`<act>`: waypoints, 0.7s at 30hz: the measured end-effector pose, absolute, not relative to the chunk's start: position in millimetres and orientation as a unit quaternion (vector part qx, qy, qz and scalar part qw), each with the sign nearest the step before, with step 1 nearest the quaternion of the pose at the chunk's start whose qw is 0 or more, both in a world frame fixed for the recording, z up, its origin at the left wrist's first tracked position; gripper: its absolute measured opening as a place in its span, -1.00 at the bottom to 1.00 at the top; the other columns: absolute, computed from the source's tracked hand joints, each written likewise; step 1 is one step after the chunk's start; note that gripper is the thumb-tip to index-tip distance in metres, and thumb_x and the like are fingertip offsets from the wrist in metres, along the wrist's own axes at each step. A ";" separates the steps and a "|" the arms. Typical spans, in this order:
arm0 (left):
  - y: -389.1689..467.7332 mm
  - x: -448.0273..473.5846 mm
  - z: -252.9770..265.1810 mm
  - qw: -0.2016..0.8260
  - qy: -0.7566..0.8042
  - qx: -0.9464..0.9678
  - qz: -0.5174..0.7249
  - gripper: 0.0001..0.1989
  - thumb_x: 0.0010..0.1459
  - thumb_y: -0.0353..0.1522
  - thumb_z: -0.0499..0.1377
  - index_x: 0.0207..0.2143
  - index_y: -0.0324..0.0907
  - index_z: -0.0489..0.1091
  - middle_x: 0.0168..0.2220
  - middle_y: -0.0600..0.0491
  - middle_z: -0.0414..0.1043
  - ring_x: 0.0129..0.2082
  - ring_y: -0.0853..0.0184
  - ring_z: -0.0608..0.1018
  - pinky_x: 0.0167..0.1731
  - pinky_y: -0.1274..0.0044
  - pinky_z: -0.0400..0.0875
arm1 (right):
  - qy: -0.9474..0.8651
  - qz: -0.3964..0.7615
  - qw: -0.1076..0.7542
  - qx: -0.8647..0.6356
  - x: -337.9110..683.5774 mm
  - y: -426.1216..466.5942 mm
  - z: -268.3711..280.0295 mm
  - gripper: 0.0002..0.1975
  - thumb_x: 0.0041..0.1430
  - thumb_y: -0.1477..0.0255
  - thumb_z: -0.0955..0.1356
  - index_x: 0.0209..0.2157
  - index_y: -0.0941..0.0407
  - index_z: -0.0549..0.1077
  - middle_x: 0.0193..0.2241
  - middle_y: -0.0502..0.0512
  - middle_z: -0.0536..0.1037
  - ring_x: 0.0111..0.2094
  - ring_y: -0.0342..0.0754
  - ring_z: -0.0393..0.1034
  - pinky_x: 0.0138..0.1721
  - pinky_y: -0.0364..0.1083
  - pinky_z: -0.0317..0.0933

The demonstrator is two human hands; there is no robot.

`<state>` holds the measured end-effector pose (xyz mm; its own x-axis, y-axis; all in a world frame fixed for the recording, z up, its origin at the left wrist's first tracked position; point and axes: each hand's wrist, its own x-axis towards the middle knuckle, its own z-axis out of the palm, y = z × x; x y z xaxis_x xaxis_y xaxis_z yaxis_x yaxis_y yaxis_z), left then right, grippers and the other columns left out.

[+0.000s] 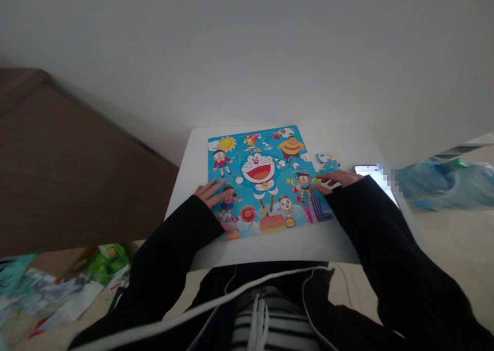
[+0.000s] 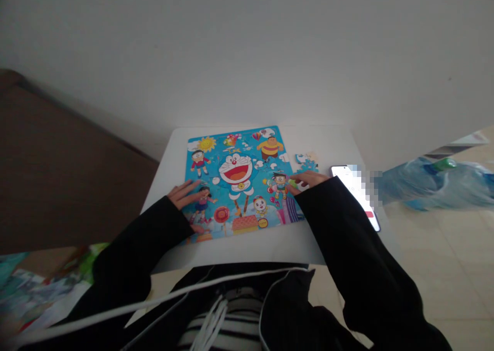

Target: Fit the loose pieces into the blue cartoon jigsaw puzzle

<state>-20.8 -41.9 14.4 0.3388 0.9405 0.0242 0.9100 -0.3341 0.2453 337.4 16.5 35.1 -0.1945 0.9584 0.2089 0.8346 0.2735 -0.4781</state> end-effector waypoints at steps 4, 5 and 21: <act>-36.5 -25.3 10.2 0.115 0.597 0.791 0.067 -0.20 -0.14 0.07 0.15 0.12 -0.12 0.18 0.19 -0.12 0.06 0.19 -0.01 0.12 0.09 0.08 0.03 | -0.818 0.118 0.215 -0.521 311.7 44.9 30.6 -0.72 0.03 0.31 0.33 -0.21 0.10 0.51 -0.37 0.09 0.55 -0.40 -0.07 0.45 -0.36 -0.12 0.32; -33.9 -26.2 9.3 0.124 0.593 0.793 0.073 -0.19 -0.14 0.07 0.15 0.12 -0.13 0.17 0.19 -0.12 0.07 0.19 0.00 0.12 0.10 0.10 0.03 | -0.837 0.110 0.210 -0.493 304.8 53.8 28.2 -0.70 0.04 0.35 0.32 -0.16 0.11 0.49 -0.28 0.12 0.55 -0.31 -0.03 0.46 -0.25 -0.08 0.32; -17.1 -41.2 -5.7 0.078 0.551 0.809 0.191 -0.41 -0.14 -0.03 0.23 -0.05 -0.06 0.36 0.01 0.00 0.35 0.05 0.14 0.33 0.12 0.23 0.06 | -0.816 0.200 0.216 -0.498 278.2 94.1 6.1 -0.62 -0.22 0.44 0.42 -0.24 0.12 0.44 -0.39 0.07 0.52 -0.42 -0.07 0.41 -0.34 -0.08 0.35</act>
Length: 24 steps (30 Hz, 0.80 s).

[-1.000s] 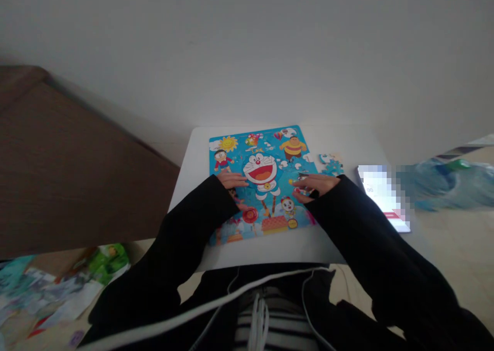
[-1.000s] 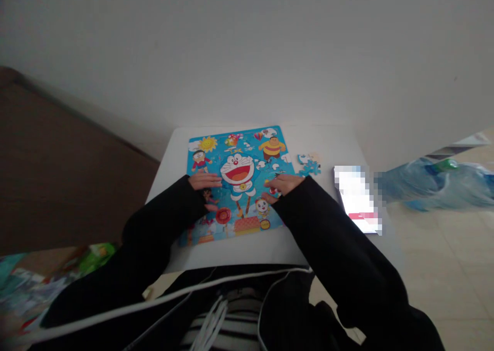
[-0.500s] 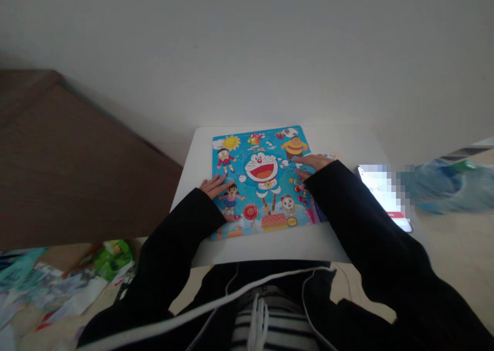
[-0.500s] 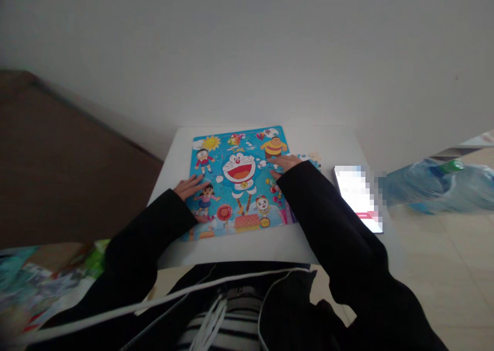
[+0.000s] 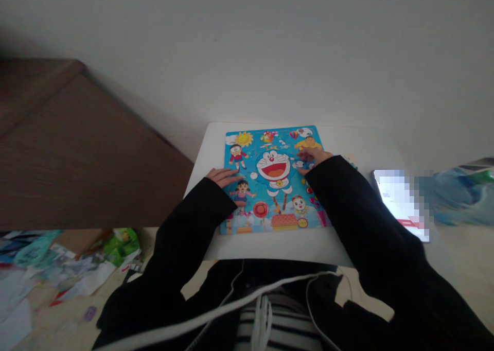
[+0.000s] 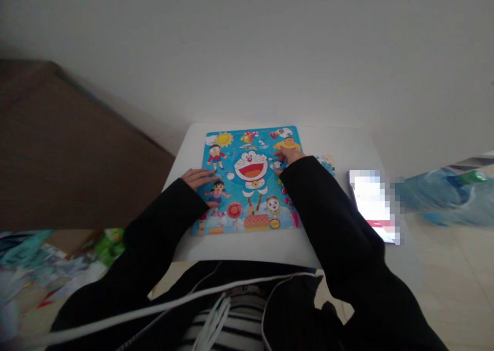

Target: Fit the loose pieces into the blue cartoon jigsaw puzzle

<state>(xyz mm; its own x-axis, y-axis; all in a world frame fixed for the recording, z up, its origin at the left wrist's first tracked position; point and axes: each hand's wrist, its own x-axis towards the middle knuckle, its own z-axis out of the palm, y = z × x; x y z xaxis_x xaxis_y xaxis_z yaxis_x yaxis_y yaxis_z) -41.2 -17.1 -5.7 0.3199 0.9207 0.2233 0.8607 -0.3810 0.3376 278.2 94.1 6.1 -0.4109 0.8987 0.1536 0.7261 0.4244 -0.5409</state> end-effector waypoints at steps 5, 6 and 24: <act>-18.6 -35.7 0.7 0.073 0.557 0.800 0.211 -0.42 -0.16 0.00 0.22 -0.07 0.00 0.35 -0.02 0.04 0.39 0.05 0.16 0.34 0.16 0.20 -0.11 | -0.703 0.402 0.294 -0.507 264.1 97.8 11.0 -0.71 -0.22 0.47 0.43 -0.36 0.17 0.40 -0.47 0.07 0.50 -0.56 -0.18 0.35 -0.51 -0.16 0.34; -17.5 -34.0 1.9 0.073 0.554 0.800 0.218 -0.43 -0.17 0.02 0.21 -0.09 0.01 0.36 -0.05 0.05 0.41 0.04 0.17 0.35 0.16 0.21 -0.12 | -0.678 0.443 0.307 -0.500 255.2 95.5 12.8 -0.73 -0.22 0.48 0.44 -0.38 0.16 0.40 -0.47 0.07 0.50 -0.55 -0.18 0.37 -0.51 -0.17 0.34; -7.4 -10.2 -14.3 -0.036 0.525 0.796 0.300 -0.76 -0.01 -0.14 0.17 -0.35 -0.07 0.48 -0.36 0.13 0.53 -0.32 0.33 0.49 -0.17 0.39 0.26 | -0.741 0.370 0.294 -0.477 168.5 53.1 -6.3 -0.85 -0.04 0.31 0.35 -0.46 0.11 0.45 -0.61 -0.01 0.48 -0.58 -0.20 0.36 -0.54 -0.21 0.29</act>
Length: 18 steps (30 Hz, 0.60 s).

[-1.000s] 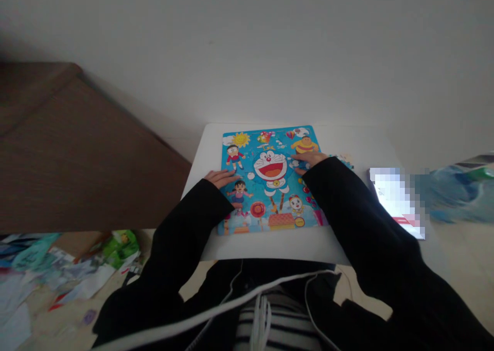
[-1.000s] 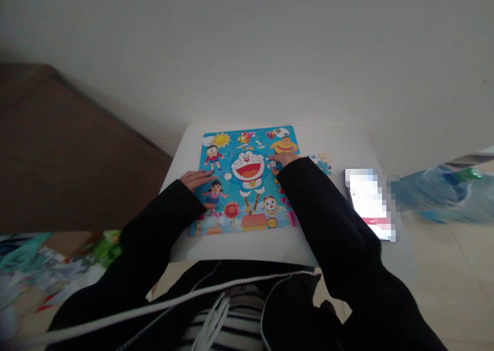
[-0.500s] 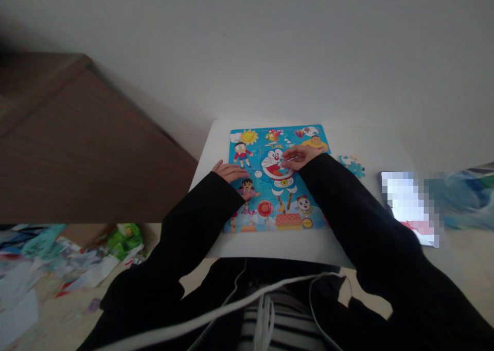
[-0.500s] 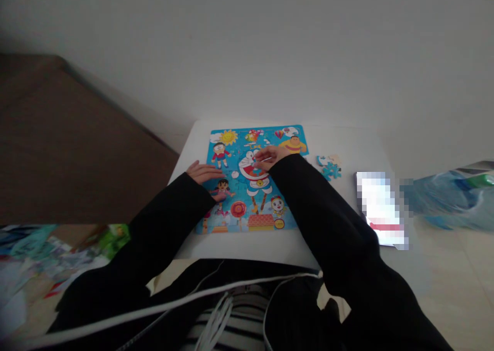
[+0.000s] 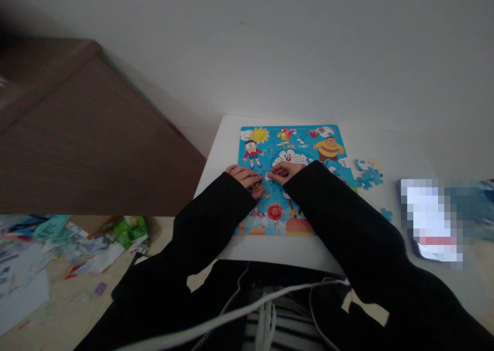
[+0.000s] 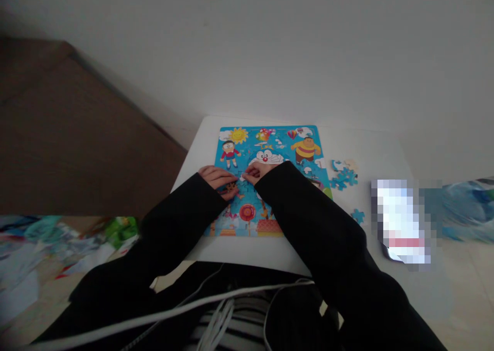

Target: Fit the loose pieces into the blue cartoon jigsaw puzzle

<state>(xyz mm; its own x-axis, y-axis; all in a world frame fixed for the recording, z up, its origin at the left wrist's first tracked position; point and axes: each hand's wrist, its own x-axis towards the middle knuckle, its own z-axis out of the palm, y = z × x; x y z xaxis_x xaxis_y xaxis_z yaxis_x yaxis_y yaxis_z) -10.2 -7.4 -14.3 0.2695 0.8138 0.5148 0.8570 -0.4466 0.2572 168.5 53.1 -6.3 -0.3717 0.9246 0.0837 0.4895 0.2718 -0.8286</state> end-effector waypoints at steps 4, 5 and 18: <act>-5.4 -9.9 -18.1 0.033 -0.537 -0.793 -0.284 -0.73 0.02 -0.11 0.15 -0.34 -0.07 0.48 -0.37 0.09 0.52 -0.32 0.30 0.49 -0.17 0.35 0.24 | -0.833 0.264 0.282 -0.396 177.5 57.4 1.8 -0.78 0.00 0.34 0.32 -0.32 0.10 0.51 -0.40 0.06 0.55 -0.43 -0.14 0.41 -0.37 -0.17 0.30; -4.7 -9.8 -18.4 0.027 -0.546 -0.790 -0.277 -0.73 0.03 -0.11 0.15 -0.33 -0.07 0.48 -0.36 0.08 0.52 -0.31 0.29 0.49 -0.16 0.34 0.23 | -0.854 0.246 0.278 -0.363 180.0 59.7 2.0 -0.75 -0.01 0.37 0.32 -0.26 0.10 0.51 -0.33 0.07 0.55 -0.35 -0.12 0.42 -0.28 -0.15 0.29; 4.4 -11.6 -30.5 -0.066 -0.546 -0.777 -0.307 -0.78 -0.01 -0.24 0.23 -0.27 -0.08 0.49 -0.30 0.08 0.53 -0.30 0.30 0.51 -0.27 0.47 0.36 | -0.874 0.269 0.248 -0.319 185.9 63.6 -7.7 -0.74 0.01 0.42 0.31 -0.22 0.13 0.51 -0.44 0.02 0.57 -0.42 -0.18 0.43 -0.34 -0.21 0.27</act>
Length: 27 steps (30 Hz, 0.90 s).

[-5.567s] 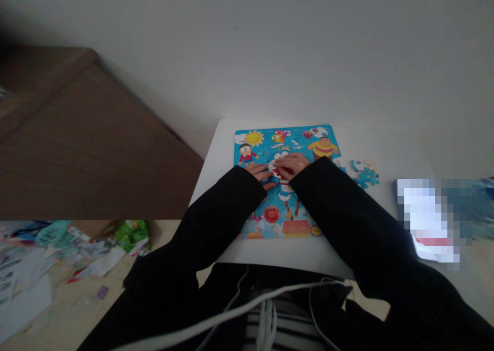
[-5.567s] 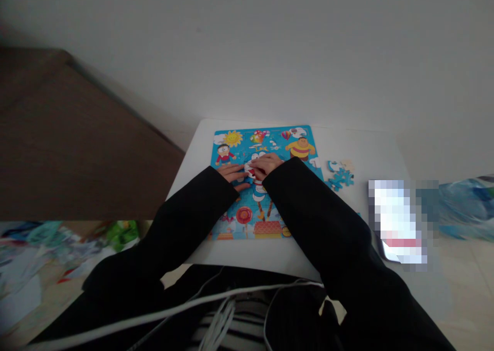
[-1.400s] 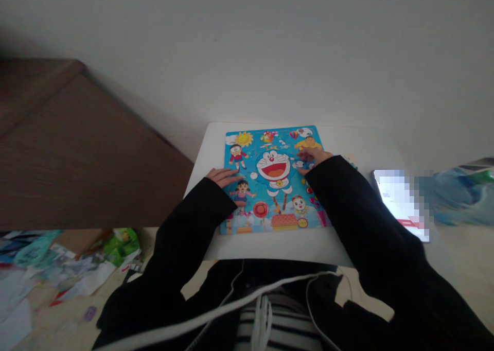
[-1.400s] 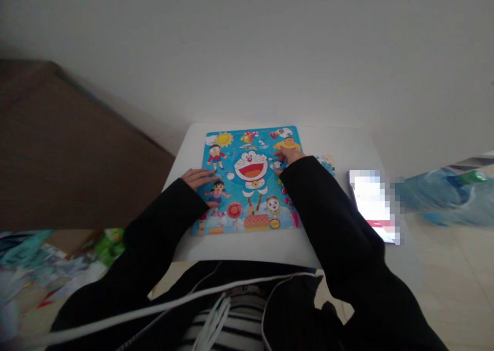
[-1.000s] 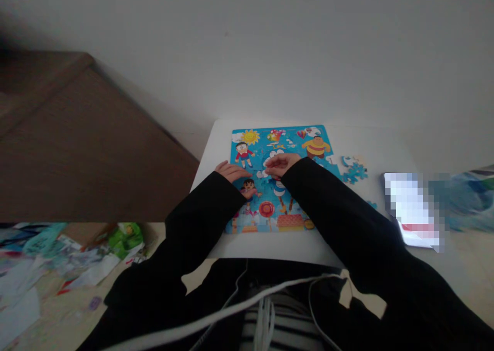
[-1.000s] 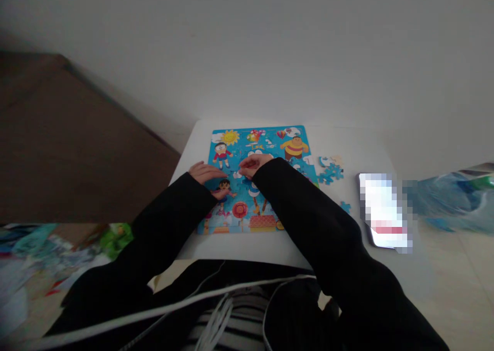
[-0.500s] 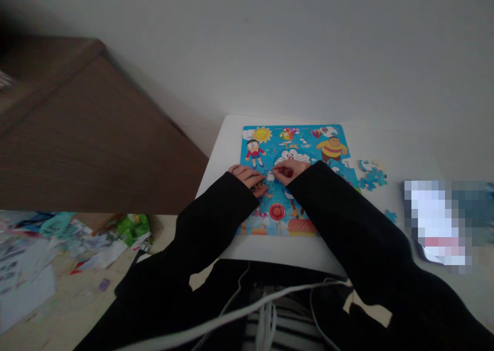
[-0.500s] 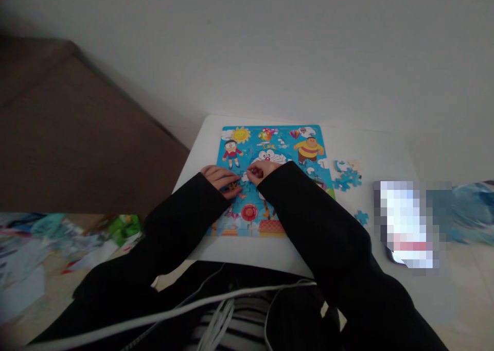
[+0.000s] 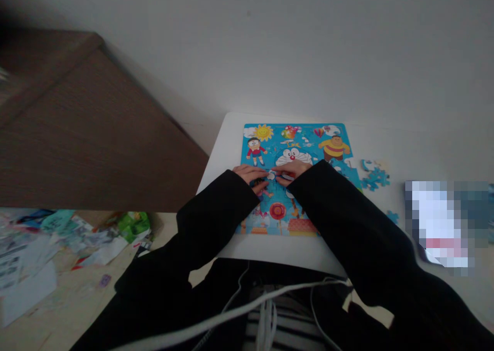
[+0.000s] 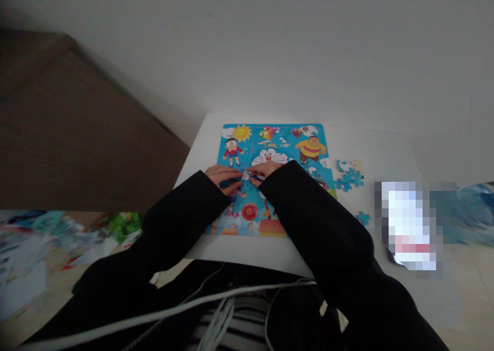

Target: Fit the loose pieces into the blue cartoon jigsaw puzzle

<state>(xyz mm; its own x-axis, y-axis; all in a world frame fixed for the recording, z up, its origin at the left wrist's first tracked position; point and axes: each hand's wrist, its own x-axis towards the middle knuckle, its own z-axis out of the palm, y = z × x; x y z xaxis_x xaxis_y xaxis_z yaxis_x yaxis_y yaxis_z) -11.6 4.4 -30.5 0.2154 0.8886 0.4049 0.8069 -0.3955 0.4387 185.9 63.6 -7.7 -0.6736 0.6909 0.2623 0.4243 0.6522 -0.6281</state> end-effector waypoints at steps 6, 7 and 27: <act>6.3 -14.7 -28.5 0.110 0.516 0.786 0.323 -0.75 0.02 -0.25 0.21 -0.22 -0.12 0.46 -0.30 0.05 0.53 -0.28 0.32 0.53 -0.20 0.48 0.36 | -0.800 0.362 0.277 -0.389 182.9 57.5 -13.2 -0.74 -0.08 0.42 0.36 -0.28 0.15 0.51 -0.49 0.03 0.55 -0.51 -0.20 0.39 -0.45 -0.23 0.28; 6.5 -14.7 -28.6 0.106 0.517 0.783 0.329 -0.75 0.02 -0.26 0.21 -0.22 -0.13 0.45 -0.31 0.05 0.53 -0.28 0.33 0.54 -0.19 0.49 0.37 | -0.794 0.368 0.283 -0.392 182.7 57.1 -13.7 -0.75 -0.09 0.42 0.36 -0.29 0.16 0.51 -0.50 0.03 0.55 -0.51 -0.19 0.39 -0.45 -0.22 0.28; 5.2 -10.7 -31.7 0.017 0.471 0.805 0.361 -0.85 0.07 -0.31 0.17 -0.33 -0.18 0.47 -0.27 0.01 0.53 -0.28 0.34 0.54 -0.23 0.48 0.44 | -0.876 0.236 0.297 -0.297 184.4 68.9 -13.9 -0.84 0.03 0.43 0.32 -0.36 0.14 0.53 -0.45 0.05 0.53 -0.42 -0.17 0.39 -0.33 -0.19 0.26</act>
